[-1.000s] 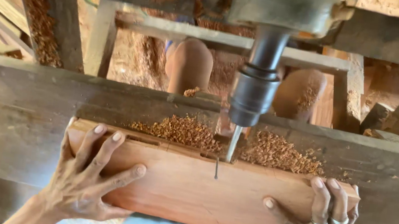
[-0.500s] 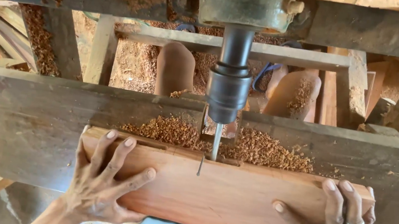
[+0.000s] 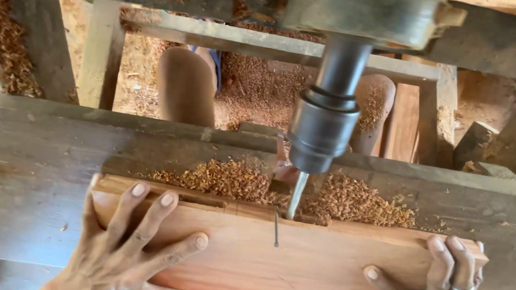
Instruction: Using a drill press or mortising machine to cut rectangular holes (mortises) into a wooden plank.
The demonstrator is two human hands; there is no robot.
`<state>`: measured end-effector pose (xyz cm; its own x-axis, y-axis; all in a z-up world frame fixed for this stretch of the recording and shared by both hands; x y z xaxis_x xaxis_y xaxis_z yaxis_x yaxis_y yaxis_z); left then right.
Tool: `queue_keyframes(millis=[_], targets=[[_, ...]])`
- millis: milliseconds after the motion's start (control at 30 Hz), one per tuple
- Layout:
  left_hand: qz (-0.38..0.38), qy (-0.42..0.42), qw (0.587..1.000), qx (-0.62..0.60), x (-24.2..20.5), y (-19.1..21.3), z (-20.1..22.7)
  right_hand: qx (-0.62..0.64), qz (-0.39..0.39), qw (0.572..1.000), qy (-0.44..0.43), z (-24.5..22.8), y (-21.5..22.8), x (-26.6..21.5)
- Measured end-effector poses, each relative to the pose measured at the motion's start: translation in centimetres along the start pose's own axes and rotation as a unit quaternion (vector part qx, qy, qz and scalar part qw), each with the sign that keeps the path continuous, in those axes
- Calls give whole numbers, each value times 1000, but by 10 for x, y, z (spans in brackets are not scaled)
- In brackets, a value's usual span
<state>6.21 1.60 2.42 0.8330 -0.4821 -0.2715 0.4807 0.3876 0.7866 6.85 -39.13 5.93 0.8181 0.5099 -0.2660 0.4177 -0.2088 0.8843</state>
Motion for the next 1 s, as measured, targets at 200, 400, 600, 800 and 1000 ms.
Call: queue_keyframes(millis=[200, 400, 600, 800, 1000], targets=[[-17, 6, 1000, 5, -6, 14, -25, 19, 53, 998, 35, -31, -3, 30], [-17, 2, 1000, -1, -15, 5, -29, -1, 53, 998, 34, -31, -3, 22], [-3, 11, 1000, 11, -13, 8, -26, 4, 36, 999, 27, -27, -7, 19], [17, 42, 999, -2, -21, 13, -33, -17, 26, 999, 35, -35, -8, 28], [27, 24, 999, 30, -22, 17, -23, 13, 35, 998, 46, -35, -1, 22]])
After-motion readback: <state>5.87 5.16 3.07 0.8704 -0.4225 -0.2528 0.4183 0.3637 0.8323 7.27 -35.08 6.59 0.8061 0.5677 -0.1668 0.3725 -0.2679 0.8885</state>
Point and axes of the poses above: each hand's wrist, its own x-axis towards the middle knuckle, its own y-axis out of the back of the hand, z = x × y, the point moved 5 cm from there along x, towards the middle knuckle, and after that the axes turned 6 degrees about y, right-handed, at the moved point
